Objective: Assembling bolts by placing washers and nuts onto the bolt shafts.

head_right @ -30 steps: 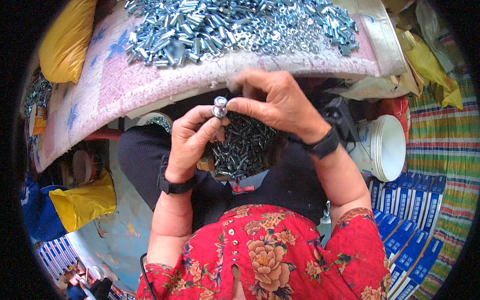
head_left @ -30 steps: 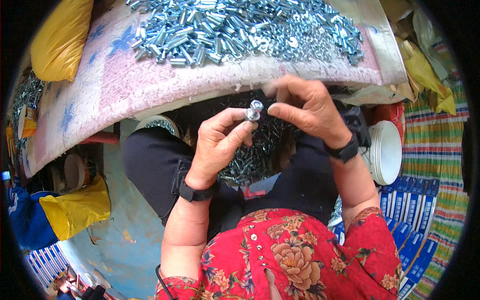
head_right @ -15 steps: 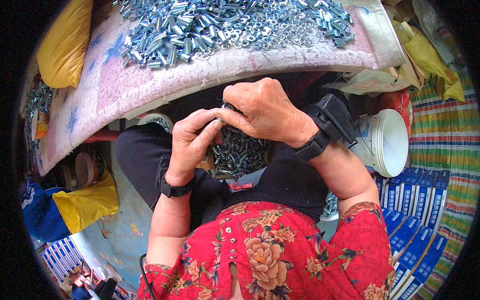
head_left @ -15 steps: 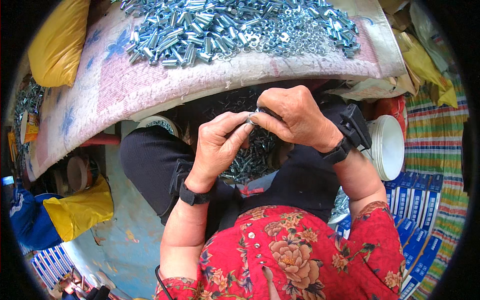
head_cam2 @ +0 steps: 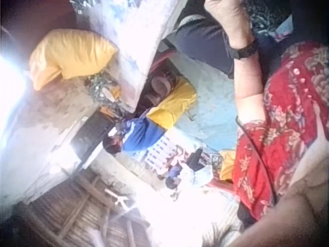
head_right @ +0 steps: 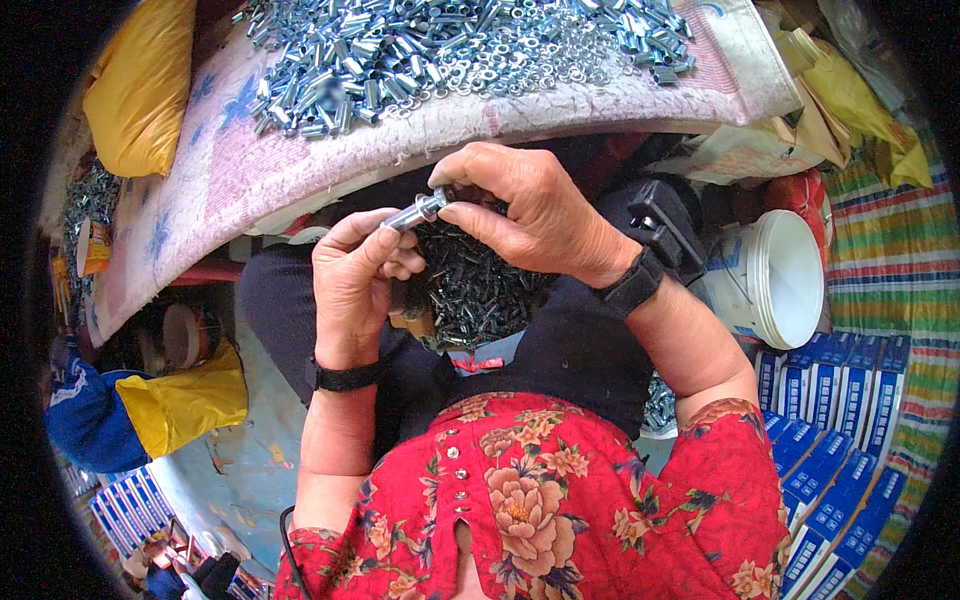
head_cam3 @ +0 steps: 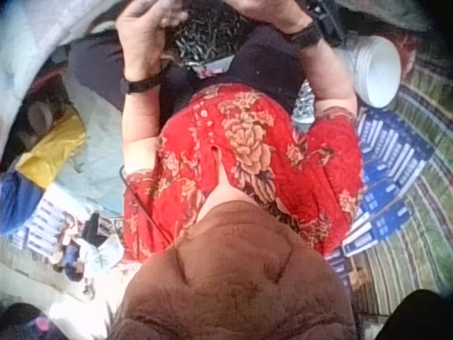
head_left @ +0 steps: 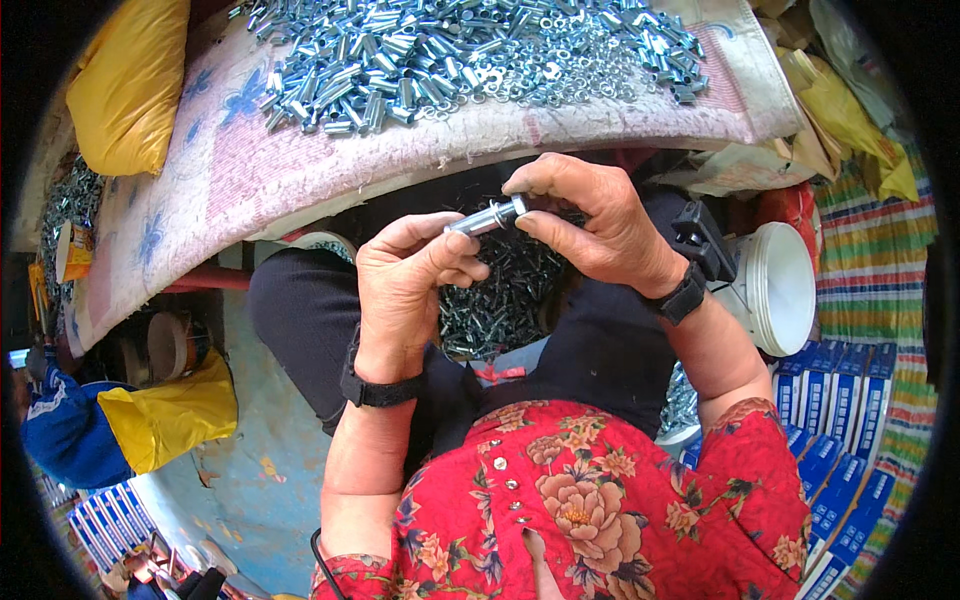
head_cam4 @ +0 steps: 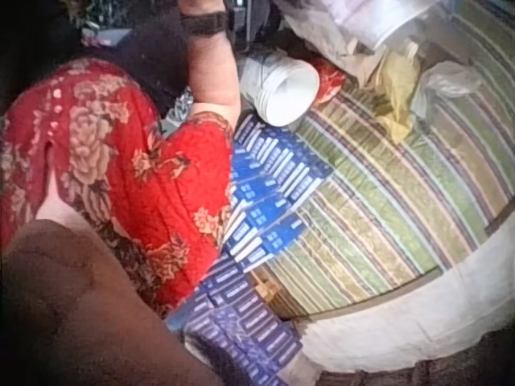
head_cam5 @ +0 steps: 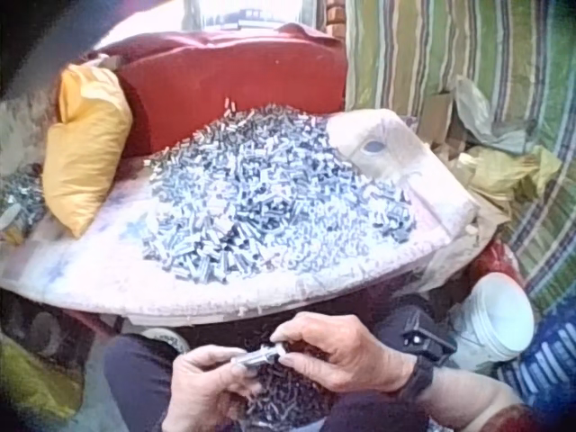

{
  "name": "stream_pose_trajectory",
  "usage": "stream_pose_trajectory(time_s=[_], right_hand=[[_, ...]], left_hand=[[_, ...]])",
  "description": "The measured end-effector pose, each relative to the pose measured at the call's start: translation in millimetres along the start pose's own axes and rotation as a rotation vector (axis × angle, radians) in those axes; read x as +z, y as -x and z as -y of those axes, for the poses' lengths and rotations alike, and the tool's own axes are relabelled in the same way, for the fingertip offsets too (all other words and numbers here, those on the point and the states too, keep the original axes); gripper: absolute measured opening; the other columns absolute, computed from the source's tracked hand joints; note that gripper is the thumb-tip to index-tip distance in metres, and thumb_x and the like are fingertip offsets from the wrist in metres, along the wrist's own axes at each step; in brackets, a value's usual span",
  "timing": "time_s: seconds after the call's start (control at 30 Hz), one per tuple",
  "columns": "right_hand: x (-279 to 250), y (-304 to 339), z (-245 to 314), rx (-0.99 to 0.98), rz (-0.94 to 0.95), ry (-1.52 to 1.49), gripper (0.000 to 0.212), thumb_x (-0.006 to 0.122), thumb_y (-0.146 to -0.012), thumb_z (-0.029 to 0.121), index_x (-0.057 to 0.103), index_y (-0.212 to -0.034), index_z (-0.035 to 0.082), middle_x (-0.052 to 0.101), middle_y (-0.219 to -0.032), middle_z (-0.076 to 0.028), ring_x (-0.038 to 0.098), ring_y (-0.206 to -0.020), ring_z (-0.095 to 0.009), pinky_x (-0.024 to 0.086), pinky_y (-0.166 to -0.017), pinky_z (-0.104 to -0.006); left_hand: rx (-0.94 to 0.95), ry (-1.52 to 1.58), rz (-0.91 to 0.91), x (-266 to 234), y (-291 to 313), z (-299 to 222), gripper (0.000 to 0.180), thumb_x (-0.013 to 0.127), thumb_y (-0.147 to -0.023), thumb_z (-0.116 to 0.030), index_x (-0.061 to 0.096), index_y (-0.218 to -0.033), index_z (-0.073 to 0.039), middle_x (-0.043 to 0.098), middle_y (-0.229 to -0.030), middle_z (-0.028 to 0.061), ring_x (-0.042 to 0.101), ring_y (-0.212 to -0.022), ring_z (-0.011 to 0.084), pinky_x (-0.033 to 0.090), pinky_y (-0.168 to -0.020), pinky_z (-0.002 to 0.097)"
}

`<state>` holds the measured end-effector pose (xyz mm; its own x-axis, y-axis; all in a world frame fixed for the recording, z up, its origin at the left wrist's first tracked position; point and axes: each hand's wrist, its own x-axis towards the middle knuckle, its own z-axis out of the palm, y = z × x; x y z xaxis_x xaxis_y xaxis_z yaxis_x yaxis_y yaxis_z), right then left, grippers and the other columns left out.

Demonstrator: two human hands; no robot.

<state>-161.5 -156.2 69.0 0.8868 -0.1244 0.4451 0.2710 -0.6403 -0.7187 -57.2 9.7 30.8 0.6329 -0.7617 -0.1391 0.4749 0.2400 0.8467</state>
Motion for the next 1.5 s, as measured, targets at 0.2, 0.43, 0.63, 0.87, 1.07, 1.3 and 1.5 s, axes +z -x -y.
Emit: stream_pose_trajectory(time_s=[0.2,0.43,0.63,0.87,1.07,1.3,1.5], right_hand=[[6.0,-0.9,-0.5,-0.315,-0.045,0.096,0.027,0.064,-0.071,0.001,0.053,-0.095,0.001,0.055,-0.08,-0.013,0.058,-0.069,-0.028,0.047,-0.06,-0.0333],[4.4,11.8,0.7,-0.236,-0.011,0.35,0.019,0.065,-0.074,0.015,0.05,-0.078,0.003,0.052,-0.07,-0.011,0.051,-0.055,-0.027,0.04,-0.046,-0.0333],[15.4,22.9,3.5,0.088,-0.015,-0.097,0.014,0.064,-0.079,0.013,0.054,-0.079,0.003,0.046,-0.061,-0.006,0.041,-0.048,-0.012,0.032,-0.044,-0.0239],[-0.4,12.8,14.6,-0.202,0.018,0.056,0.03,0.067,-0.068,0.001,0.058,-0.097,0.001,0.061,-0.082,-0.012,0.061,-0.069,-0.025,0.049,-0.058,-0.0299],[-1.2,24.1,24.3,-0.213,-0.035,0.181,0.025,0.067,-0.069,0.003,0.057,-0.092,0.0,0.058,-0.074,-0.011,0.058,-0.059,-0.022,0.045,-0.051,-0.0286],[21.1,33.5,24.5,-0.045,-0.215,0.133,0.015,0.063,-0.079,0.012,0.055,-0.086,0.001,0.055,-0.063,-0.009,0.054,-0.049,-0.021,0.042,-0.047,-0.0281],[27.9,34.9,14.6,0.044,-0.246,0.126,0.021,0.059,-0.083,0.019,0.053,-0.073,0.002,0.051,-0.057,-0.011,0.052,-0.046,-0.025,0.038,-0.043,-0.0308]], left_hand=[[-0.055,0.013,0.008,-2.4,9.6,1.4,0.031,0.061,-0.084,-0.029,0.059,-0.072,0.0,0.055,-0.054,0.0057,0.052,-0.039,0.0111,0.038,-0.035,0.0186],[-0.001,-0.179,0.005,8.4,20.9,2.6,0.027,0.057,-0.086,-0.028,0.057,-0.074,-0.003,0.05,-0.052,-0.0006,0.046,-0.042,0.0058,0.033,-0.038,0.0172],[0.107,-0.242,-0.044,4.6,24.2,4.3,0.026,0.056,-0.087,-0.026,0.056,-0.074,-0.003,0.05,-0.053,-0.001,0.046,-0.042,0.0051,0.031,-0.038,0.0172],[-0.107,-0.052,-0.029,8.8,28.6,-2.9,0.03,0.057,-0.087,-0.029,0.057,-0.072,-0.002,0.045,-0.053,-0.0019,0.038,-0.039,0.0046,0.029,-0.036,0.0171],[-0.131,0.053,0.05,20.1,35.6,-6.4,0.027,0.057,-0.086,-0.027,0.056,-0.074,-0.003,0.044,-0.053,-0.0024,0.037,-0.04,0.004,0.029,-0.037,0.0172],[0.09,-0.128,0.01,20.4,40.3,1.9,0.025,0.057,-0.087,-0.024,0.055,-0.074,-0.003,0.047,-0.053,-0.0026,0.039,-0.043,0.0022,0.029,-0.039,0.0167],[0.255,-0.569,-0.02,9.0,31.9,13.2,0.019,0.058,-0.086,-0.021,0.056,-0.077,-0.004,0.048,-0.055,-0.0042,0.042,-0.045,0.0013,0.03,-0.04,0.0166]])
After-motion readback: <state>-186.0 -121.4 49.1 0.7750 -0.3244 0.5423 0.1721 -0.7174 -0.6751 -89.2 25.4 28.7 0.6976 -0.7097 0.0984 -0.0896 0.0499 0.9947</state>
